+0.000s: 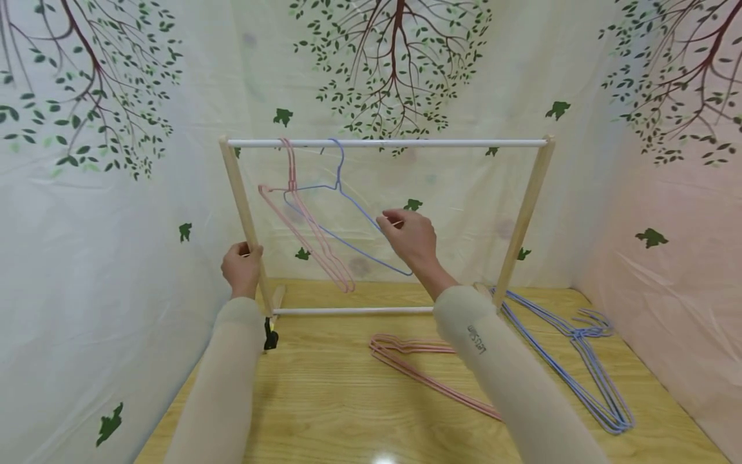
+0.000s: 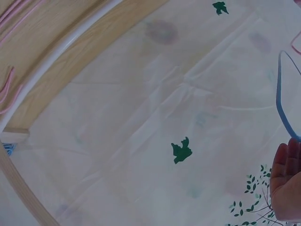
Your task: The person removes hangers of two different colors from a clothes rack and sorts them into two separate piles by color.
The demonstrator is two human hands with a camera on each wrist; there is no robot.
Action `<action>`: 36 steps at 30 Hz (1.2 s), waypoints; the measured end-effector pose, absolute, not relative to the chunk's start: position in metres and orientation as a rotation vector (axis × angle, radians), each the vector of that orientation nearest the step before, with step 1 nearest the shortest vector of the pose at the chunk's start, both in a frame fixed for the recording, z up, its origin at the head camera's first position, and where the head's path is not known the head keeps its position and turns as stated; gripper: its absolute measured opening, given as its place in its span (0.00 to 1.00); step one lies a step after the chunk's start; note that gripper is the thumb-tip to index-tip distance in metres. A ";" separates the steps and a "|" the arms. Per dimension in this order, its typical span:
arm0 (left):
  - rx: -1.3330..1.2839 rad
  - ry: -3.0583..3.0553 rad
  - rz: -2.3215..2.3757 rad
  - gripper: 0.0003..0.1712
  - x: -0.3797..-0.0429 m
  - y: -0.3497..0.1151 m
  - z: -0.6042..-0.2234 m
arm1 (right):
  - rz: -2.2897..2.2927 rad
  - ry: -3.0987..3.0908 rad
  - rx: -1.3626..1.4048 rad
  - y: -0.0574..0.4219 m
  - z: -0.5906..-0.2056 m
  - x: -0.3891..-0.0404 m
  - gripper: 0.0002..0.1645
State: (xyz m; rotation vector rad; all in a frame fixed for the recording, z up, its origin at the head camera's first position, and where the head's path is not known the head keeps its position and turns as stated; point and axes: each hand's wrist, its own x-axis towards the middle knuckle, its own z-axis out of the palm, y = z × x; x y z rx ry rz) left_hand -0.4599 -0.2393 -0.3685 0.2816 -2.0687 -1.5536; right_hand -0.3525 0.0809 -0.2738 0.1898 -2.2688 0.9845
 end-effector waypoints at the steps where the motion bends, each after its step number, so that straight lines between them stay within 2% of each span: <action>1: 0.286 -2.064 -1.550 0.19 -0.461 -0.239 -0.369 | 0.986 -2.267 0.190 0.078 -0.273 -0.354 0.19; 9: 0.299 -2.038 -1.566 0.19 -0.464 -0.238 -0.371 | 0.950 -2.316 0.162 0.066 -0.275 -0.362 0.19; 20: 0.299 -2.035 -1.631 0.19 -0.472 -0.239 -0.370 | 0.931 -2.323 0.153 0.060 -0.278 -0.370 0.12; 36: 0.286 -2.052 -1.642 0.19 -0.480 -0.240 -0.372 | 0.927 -2.169 0.166 0.060 -0.280 -0.374 0.11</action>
